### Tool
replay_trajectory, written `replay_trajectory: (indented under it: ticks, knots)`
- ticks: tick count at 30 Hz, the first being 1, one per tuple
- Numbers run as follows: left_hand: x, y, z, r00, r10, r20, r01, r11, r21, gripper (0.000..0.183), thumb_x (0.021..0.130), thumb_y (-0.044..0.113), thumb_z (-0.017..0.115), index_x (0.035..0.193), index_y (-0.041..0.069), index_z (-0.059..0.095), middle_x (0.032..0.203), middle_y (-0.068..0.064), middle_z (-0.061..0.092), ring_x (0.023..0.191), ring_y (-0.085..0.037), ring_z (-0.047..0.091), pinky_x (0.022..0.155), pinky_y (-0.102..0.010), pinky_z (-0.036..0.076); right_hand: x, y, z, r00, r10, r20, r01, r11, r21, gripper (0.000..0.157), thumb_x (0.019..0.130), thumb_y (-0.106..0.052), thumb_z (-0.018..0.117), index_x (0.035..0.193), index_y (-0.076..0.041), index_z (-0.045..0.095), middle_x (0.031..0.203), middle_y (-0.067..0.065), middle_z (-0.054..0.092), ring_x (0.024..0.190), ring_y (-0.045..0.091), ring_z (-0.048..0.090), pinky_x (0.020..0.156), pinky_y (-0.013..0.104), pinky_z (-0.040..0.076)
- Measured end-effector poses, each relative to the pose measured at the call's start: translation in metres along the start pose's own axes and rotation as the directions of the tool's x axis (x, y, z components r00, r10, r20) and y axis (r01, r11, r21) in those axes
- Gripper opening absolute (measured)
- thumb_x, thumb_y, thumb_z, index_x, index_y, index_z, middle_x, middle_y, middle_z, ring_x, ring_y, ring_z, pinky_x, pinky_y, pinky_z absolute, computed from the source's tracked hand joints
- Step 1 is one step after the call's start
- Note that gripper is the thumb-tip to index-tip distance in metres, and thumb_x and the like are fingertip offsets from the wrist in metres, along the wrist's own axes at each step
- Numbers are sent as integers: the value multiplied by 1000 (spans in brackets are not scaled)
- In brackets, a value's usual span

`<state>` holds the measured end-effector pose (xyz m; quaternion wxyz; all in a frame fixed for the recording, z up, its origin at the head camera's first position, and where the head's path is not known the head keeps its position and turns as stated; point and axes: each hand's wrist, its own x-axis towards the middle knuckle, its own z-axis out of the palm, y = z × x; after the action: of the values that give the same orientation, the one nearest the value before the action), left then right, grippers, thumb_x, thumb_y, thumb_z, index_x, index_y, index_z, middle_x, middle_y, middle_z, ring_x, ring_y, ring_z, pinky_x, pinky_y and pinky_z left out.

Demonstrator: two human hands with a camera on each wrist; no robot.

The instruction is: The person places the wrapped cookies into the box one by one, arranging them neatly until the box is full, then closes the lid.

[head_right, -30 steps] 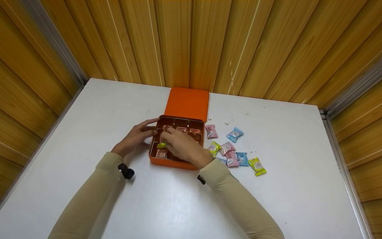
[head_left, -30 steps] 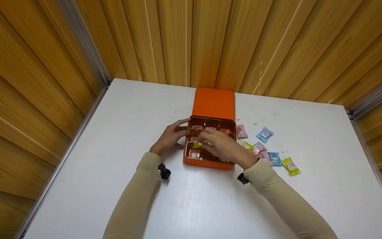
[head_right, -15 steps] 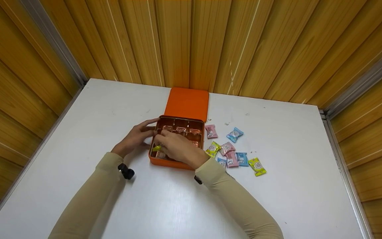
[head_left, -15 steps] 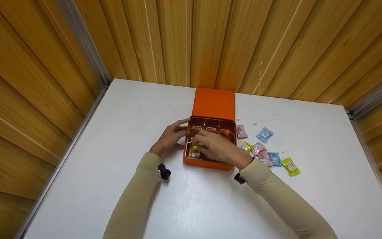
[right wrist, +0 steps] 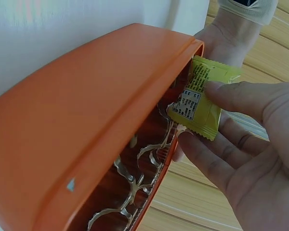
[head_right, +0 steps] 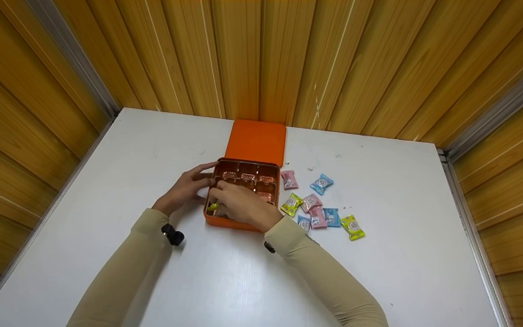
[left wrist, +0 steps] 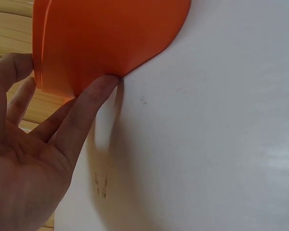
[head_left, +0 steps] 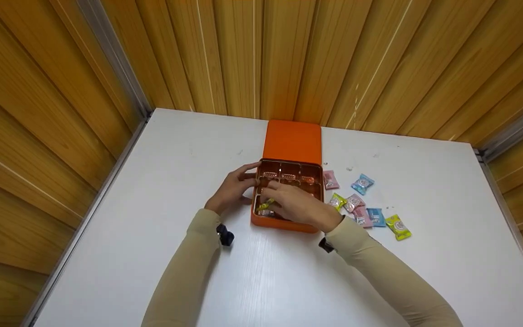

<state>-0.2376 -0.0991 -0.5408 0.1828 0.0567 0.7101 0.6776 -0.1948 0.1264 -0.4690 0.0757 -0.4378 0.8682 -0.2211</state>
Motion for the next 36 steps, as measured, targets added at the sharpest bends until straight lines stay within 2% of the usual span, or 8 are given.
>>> replay_trajectory:
  ticks: [11,21,28,36]
  knots:
    - [1,-1,0,1000,-4,-9,4,1000,21,59,106,14,63,162,27,49,149,-16,59,127,-32,62,76,-47,65,1,-1,3,1000,18,21,-17,999,-43,18,101,-8,74,118,-11,73,115,6,63,102,24,67,92,40,59]
    - [1,0,0,1000,-4,-9,4,1000,3,60,105,14,64,161,27,50,149,-16,58,128,-32,62,74,-48,65,2,1,5,1000,-15,-7,14,998,-55,11,100,-5,74,110,-9,75,110,5,64,99,22,68,88,39,60]
    - [1,-1,1,1000,-2,-10,2,1000,-8,59,105,14,64,160,28,51,149,-15,59,128,-31,62,72,-47,65,2,1,6,1000,-16,-11,16,998,-61,13,99,-2,74,110,-10,75,110,4,64,99,21,68,88,37,60]
    - [1,0,0,1000,-8,-11,8,1000,-2,58,105,14,64,160,30,52,148,-12,60,125,-30,64,71,-44,64,-3,1,5,1000,-5,-27,1,991,-136,19,101,-15,76,119,-11,73,115,6,64,103,24,64,91,42,59]
